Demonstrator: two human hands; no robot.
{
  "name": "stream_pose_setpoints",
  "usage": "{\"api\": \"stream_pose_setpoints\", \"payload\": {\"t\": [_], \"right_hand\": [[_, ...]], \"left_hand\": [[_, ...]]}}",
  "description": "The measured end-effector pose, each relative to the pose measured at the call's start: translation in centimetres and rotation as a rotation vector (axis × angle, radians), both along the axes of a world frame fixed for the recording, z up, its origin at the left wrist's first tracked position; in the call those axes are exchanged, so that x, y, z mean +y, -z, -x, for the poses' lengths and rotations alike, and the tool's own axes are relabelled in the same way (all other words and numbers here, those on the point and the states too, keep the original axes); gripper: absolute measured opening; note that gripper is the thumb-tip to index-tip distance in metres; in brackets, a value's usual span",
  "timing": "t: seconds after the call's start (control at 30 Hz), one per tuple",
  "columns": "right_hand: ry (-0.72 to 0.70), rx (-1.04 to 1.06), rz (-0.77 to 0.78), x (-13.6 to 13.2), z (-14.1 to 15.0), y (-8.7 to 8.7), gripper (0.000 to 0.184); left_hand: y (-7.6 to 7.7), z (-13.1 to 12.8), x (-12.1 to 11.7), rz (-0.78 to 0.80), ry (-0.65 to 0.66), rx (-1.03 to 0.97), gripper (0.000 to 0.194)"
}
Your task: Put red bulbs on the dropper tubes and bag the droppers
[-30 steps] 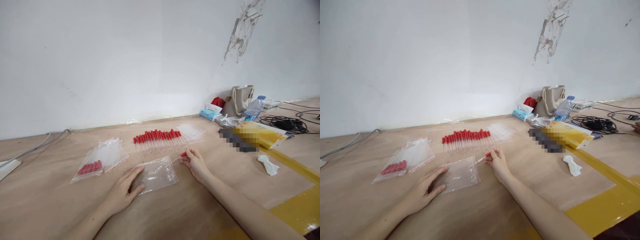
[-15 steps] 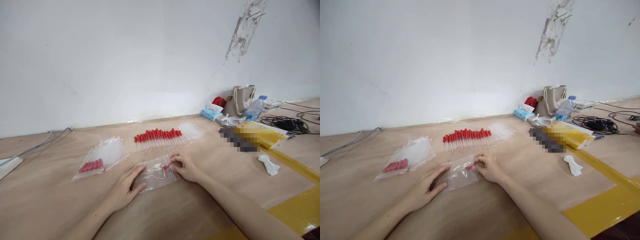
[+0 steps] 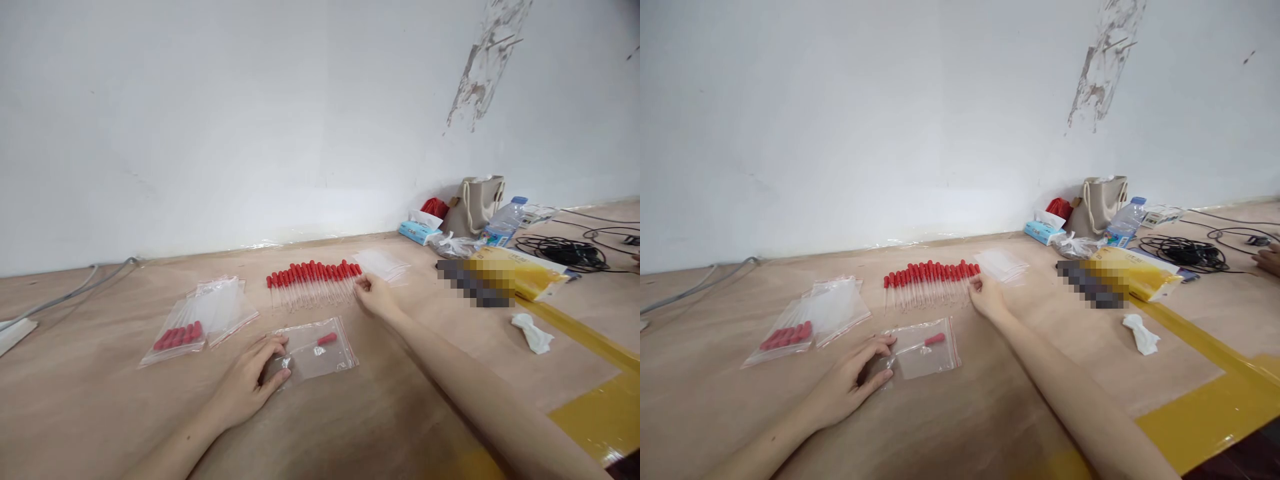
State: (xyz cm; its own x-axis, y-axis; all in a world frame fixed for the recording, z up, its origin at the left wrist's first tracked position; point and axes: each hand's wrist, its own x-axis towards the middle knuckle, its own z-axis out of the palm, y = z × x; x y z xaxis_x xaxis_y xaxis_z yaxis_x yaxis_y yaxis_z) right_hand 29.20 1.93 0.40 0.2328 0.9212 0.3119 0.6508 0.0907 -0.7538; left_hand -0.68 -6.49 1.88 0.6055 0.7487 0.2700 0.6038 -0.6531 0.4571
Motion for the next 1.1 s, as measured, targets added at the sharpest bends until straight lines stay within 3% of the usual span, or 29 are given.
{"api": "stream_pose_setpoints", "payload": {"t": [0.23,0.4,0.53,0.67,0.77,0.83,0.97,1.1], "right_hand": [[0.211,-0.013,0.049,5.9,0.7,-0.9,0.023],[0.244,0.004,0.144,7.2,1.2,-1.3,0.019],[0.194,0.045,0.153,7.1,1.2,-2.8,0.016],[0.091,0.114,0.114,4.2,0.4,-4.0,0.009],[-0.037,0.225,0.11,0.0,-0.6,-3.4,0.019],[-0.203,0.57,0.069,-2.8,-1.0,-2.5,0.021],[-0.111,0.947,-0.057,-6.3,-1.0,-0.7,0.034],[-0.108,0.97,-0.112,-6.9,0.1,0.3,0.048]], "left_hand": [[-0.1,0.2,-0.1,-0.002,-0.001,-0.013,0.019],[0.3,0.3,0.1,-0.044,0.019,0.036,0.027],[0.5,0.4,0.2,-0.047,0.024,0.069,0.031],[0.6,0.4,0.2,-0.031,0.013,0.097,0.033],[0.6,0.4,0.3,-0.034,0.007,0.113,0.033],[0.7,0.4,0.3,-0.048,0.002,0.114,0.033],[0.7,0.3,0.4,-0.038,0.0,0.117,0.033],[0.6,0.3,0.3,-0.041,-0.004,0.113,0.033]]}}
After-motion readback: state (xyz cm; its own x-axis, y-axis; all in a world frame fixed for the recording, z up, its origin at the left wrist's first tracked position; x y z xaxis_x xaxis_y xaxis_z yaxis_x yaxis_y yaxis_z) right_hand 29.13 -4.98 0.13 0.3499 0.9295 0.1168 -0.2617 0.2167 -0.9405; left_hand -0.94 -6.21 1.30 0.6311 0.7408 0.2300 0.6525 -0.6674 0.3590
